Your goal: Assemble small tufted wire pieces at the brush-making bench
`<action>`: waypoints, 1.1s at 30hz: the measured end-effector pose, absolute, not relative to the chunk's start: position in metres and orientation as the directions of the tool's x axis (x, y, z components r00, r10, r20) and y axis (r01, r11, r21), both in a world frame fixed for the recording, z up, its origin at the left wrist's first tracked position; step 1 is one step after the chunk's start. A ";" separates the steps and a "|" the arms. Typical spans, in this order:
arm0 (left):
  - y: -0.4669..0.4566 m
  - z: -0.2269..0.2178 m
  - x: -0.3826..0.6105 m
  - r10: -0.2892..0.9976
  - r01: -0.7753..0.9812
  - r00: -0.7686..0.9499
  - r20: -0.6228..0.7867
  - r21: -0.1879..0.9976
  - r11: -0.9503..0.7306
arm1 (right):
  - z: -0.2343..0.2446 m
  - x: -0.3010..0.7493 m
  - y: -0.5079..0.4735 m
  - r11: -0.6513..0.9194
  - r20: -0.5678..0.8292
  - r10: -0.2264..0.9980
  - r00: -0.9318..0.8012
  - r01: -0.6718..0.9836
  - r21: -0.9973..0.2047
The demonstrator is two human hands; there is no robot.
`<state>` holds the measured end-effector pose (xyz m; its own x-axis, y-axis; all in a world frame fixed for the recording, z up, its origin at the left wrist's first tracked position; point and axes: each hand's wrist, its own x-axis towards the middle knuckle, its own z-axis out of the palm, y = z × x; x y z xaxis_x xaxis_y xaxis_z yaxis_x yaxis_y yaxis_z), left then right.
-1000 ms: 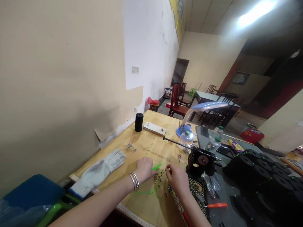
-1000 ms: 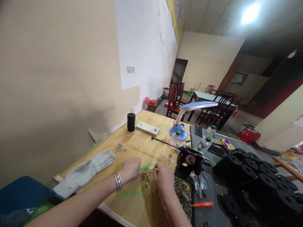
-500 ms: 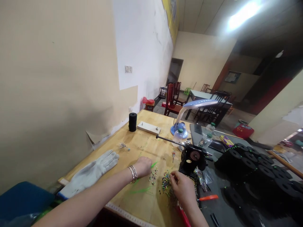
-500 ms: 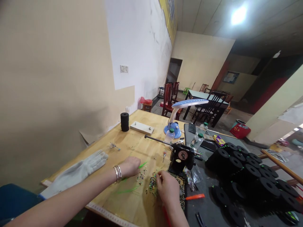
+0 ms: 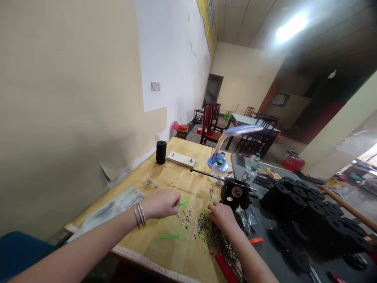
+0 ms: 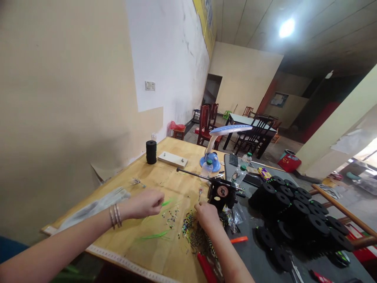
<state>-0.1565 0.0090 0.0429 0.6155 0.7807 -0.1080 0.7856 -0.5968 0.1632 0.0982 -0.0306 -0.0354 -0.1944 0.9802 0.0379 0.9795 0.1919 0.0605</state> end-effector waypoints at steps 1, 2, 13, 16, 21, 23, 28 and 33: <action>0.000 0.045 -0.157 0.779 0.785 0.617 -0.111 0.152 -0.601 | -0.036 0.096 -0.027 0.219 0.030 0.975 -0.221 0.973 0.073; -0.009 0.045 -0.156 0.779 0.788 0.615 -0.120 0.130 -0.602 | -0.036 0.095 -0.024 0.243 0.021 0.969 -0.246 0.966 0.084; -0.040 -0.012 -0.142 0.765 0.803 0.594 -0.251 0.117 -0.585 | -0.018 0.086 -0.006 0.411 -0.140 0.909 -0.392 0.898 0.157; -0.036 -0.009 -0.145 0.810 0.835 0.550 -0.203 0.148 -0.530 | -0.018 0.083 -0.005 0.420 -0.165 0.904 -0.395 0.892 0.166; -0.020 0.000 -0.152 0.893 0.889 0.437 -0.105 0.204 -0.411 | -0.020 0.081 -0.004 0.406 -0.165 0.910 -0.380 0.897 0.175; -0.015 -0.002 -0.154 0.910 0.899 0.403 -0.094 0.224 -0.375 | -0.016 0.083 -0.007 0.377 -0.140 0.924 -0.356 0.908 0.184; -0.010 -0.011 -0.154 0.928 0.909 0.360 -0.099 0.259 -0.325 | 0.005 0.089 -0.023 0.259 -0.043 0.966 -0.256 0.941 0.218; -0.005 -0.020 -0.147 0.927 0.910 0.361 -0.104 0.256 -0.326 | 0.020 0.086 -0.044 0.138 0.056 0.986 -0.155 0.964 0.229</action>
